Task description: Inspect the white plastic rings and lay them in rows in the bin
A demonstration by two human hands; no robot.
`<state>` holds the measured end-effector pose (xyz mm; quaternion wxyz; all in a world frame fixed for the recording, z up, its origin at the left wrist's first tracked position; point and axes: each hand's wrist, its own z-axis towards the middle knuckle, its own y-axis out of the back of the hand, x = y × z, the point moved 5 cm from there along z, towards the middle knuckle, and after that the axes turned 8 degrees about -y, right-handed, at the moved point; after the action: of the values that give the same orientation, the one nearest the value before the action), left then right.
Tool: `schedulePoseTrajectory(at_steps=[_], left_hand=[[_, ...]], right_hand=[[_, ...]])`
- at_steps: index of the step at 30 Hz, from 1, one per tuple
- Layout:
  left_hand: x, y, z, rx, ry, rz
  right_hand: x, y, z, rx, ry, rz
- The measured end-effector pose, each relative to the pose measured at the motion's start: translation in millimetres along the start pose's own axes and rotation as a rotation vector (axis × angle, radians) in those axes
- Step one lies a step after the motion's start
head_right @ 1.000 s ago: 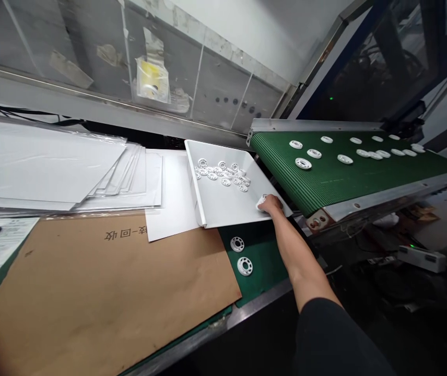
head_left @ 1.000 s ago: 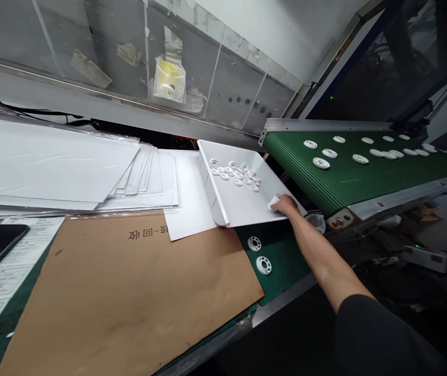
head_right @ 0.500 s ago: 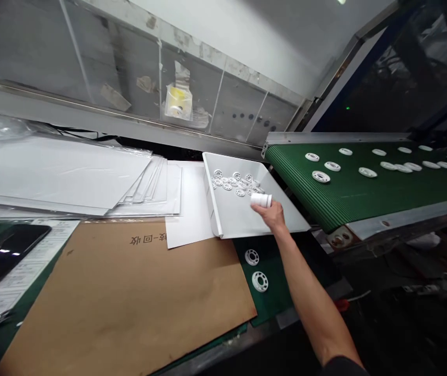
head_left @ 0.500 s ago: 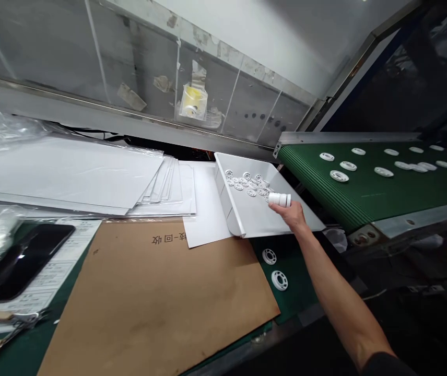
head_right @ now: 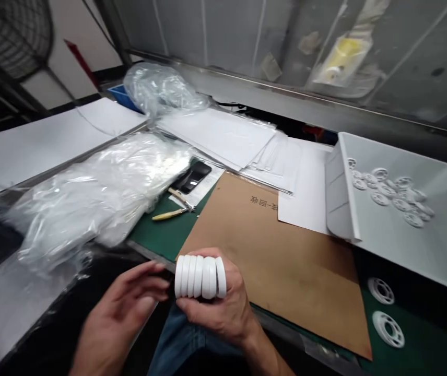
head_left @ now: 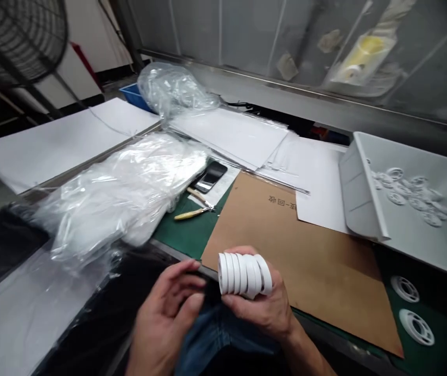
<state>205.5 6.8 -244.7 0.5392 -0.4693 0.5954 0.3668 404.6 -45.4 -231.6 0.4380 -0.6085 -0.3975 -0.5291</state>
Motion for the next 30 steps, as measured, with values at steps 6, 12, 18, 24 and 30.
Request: schedulePoseTrajectory(at_steps=[6,12,18,24,30], left_hand=[[16.0,-18.4,11.2,0.183,0.048,-0.161],[19.5,-20.2,2.6,0.251,0.096,-0.189],[16.3,-25.3,0.4,0.246,0.047,-0.169],[10.5,-32.4,0.0,0.251,-0.053,-0.225],[11.6,-34.1,0.8,0.251,-0.017,-0.274]], right_hand=[[-5.0,-12.5,-8.6,0.093,0.038,-0.104],[-12.2,-14.9,-14.1,0.06,0.105,-0.173],[-22.8,-11.4,-15.9,0.118,0.025,-0.118],[-29.0,-5.4,-16.3,0.1,0.03,-0.093],[-32.2,-1.9,-15.4,0.074,-0.003,-0.008]])
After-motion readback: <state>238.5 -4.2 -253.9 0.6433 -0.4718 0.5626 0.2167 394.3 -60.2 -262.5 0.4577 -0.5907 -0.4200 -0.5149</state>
